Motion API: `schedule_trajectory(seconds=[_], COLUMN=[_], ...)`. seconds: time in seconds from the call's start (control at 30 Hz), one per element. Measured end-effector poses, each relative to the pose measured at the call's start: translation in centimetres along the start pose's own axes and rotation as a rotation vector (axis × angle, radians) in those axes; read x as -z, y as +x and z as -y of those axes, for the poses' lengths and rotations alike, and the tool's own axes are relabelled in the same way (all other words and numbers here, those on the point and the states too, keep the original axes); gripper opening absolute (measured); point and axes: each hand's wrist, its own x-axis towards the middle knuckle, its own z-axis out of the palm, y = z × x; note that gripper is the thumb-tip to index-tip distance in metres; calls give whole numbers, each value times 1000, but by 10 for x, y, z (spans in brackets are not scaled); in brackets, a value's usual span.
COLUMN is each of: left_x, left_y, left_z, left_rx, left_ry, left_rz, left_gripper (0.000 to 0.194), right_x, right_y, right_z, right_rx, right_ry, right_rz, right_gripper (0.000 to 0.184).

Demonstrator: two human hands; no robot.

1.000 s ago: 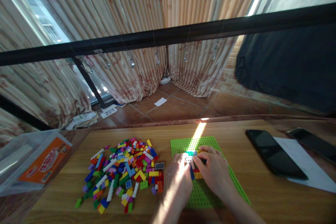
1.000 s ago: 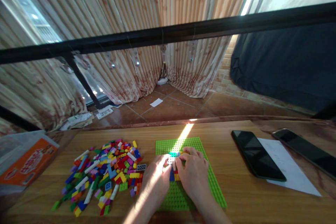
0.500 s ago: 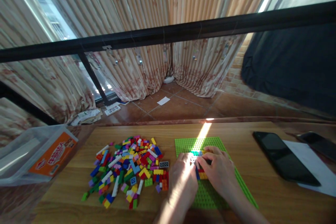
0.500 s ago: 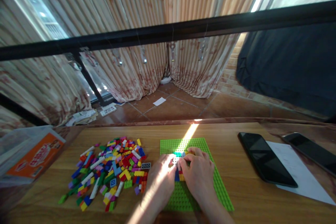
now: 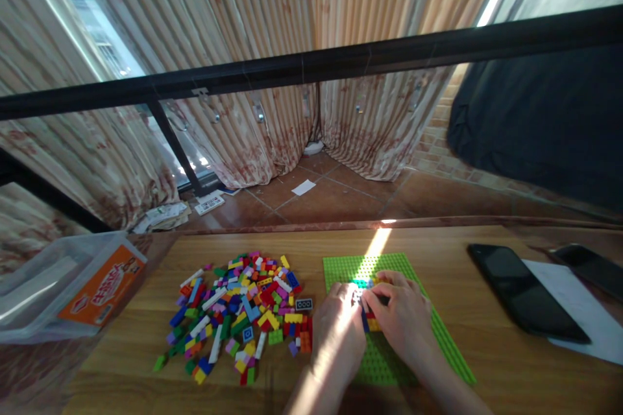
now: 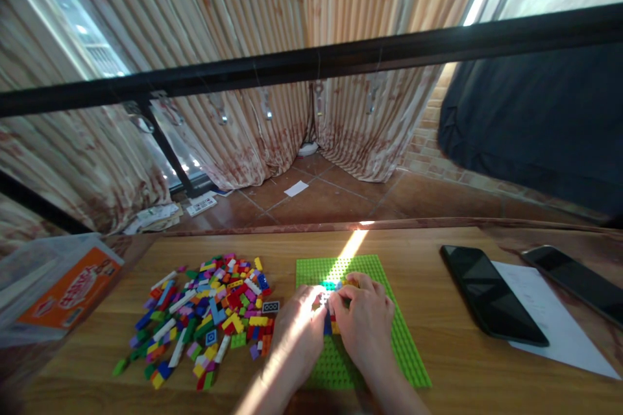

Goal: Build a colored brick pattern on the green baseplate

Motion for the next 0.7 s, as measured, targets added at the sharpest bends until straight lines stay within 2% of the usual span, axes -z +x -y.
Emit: schedule_trajectory(seconds=[0.17, 0.3, 0.4, 0.53, 0.7], left_x=[2, -1, -4, -7, -2], left_y=[-1, 0, 2, 5, 9], left_z=[0, 4, 4, 0, -9], left_rx=[-28, -26, 19, 92, 231], left_ry=[20, 18, 35, 49, 25], left_rz=[5, -22, -43, -70, -35], left_gripper=[23, 23, 26, 29, 32], right_x=[-1, 5, 10, 14, 18], right_y=[3, 14, 19, 18, 17], right_z=[-8, -19, -21, -18, -22], right_rx=[16, -94, -174, -178, -235], right_ry=[117, 366, 500, 559, 605], right_rz=[-8, 9, 21, 29, 28], right_gripper=[24, 30, 31, 31, 33])
